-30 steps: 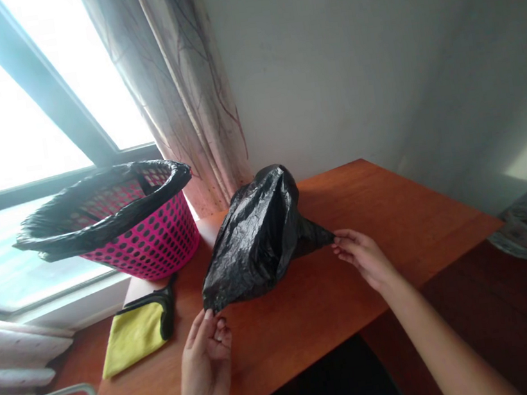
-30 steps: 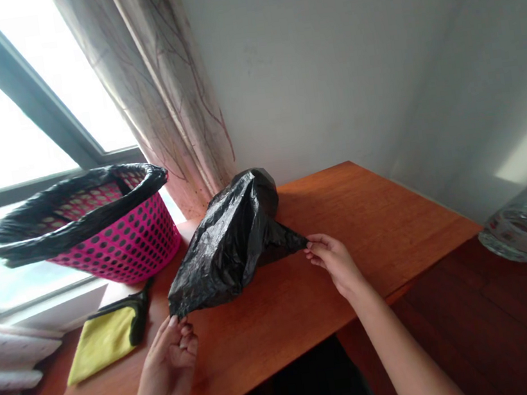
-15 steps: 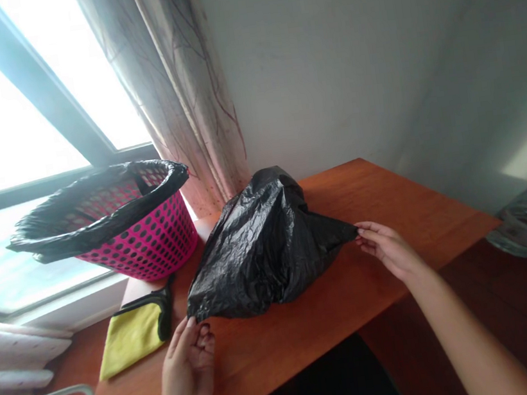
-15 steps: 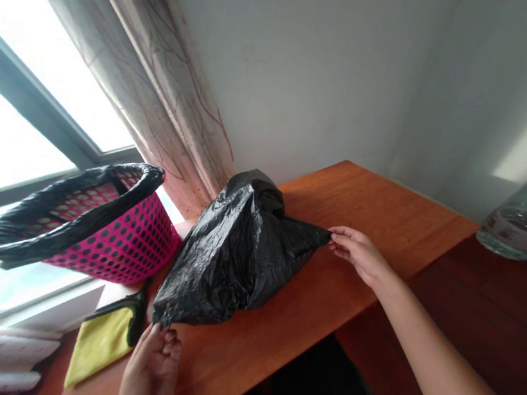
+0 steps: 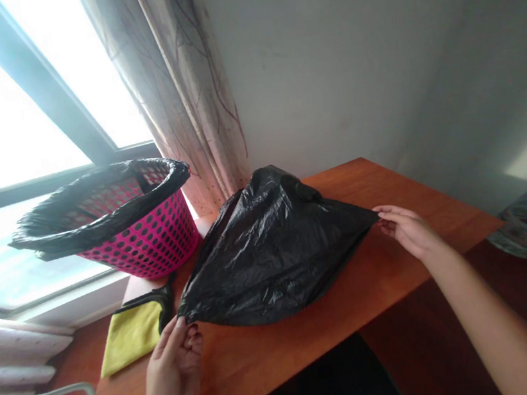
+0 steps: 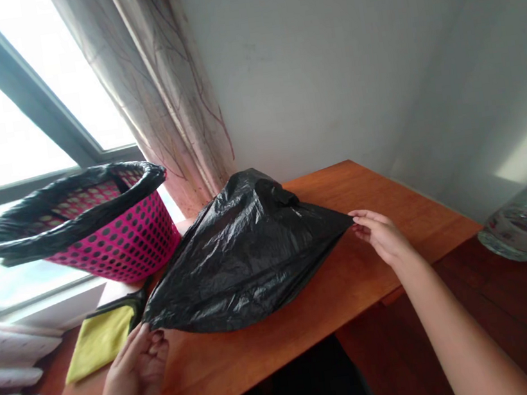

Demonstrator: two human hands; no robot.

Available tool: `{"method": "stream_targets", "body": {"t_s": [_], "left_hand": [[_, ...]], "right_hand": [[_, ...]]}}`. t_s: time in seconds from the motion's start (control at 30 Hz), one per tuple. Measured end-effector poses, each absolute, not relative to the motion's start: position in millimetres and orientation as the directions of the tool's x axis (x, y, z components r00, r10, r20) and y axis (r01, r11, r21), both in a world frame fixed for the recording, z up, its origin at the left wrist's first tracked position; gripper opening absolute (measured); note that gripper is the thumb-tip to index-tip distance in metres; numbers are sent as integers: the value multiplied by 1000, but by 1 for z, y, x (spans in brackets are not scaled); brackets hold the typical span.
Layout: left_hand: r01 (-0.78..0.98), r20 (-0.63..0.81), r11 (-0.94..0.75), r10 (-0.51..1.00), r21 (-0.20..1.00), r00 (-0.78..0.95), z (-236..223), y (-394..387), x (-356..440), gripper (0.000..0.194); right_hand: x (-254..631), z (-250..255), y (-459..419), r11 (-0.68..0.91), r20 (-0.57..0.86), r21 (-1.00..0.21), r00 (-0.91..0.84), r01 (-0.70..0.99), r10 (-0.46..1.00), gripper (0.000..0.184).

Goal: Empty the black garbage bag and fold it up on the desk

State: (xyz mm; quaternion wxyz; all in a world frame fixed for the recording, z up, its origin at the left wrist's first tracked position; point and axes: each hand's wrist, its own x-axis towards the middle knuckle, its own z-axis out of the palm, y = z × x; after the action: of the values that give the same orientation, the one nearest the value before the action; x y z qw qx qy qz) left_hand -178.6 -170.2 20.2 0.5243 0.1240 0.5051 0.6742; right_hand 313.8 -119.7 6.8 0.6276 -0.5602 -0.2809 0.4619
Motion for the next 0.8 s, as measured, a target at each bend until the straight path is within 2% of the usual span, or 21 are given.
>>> {"method": "stream_targets", "body": {"t_s": [0.23,0.4,0.5,0.6,0.7,0.8], "left_hand": [[-423,-318,135,860,896,-400,12,-186,-181,45],[-401,-310,136,858,906,-410,13,-196,-176,45],[-423,-286,111,881,899,-377,16,-182,-169,37],[-468,-248,66,907,881,-340,22,-136,-155,23],[-472,-217,37,918,881,-333,40,-65,-136,12],[-474,-152,-32,926,880,-345,79,-3,-124,14]], "right_hand": [[349,3,-129,-38,-101,-988,440,-151,893,26],[351,-11,-152,-55,-100,-993,496,-104,863,28],[350,-4,-142,-46,-86,-995,520,-88,850,23],[342,24,-107,5,-4,-1000,545,-15,839,18],[330,69,-61,66,123,-990,535,125,836,25],[327,121,-23,124,195,-978,523,167,830,34]]}}
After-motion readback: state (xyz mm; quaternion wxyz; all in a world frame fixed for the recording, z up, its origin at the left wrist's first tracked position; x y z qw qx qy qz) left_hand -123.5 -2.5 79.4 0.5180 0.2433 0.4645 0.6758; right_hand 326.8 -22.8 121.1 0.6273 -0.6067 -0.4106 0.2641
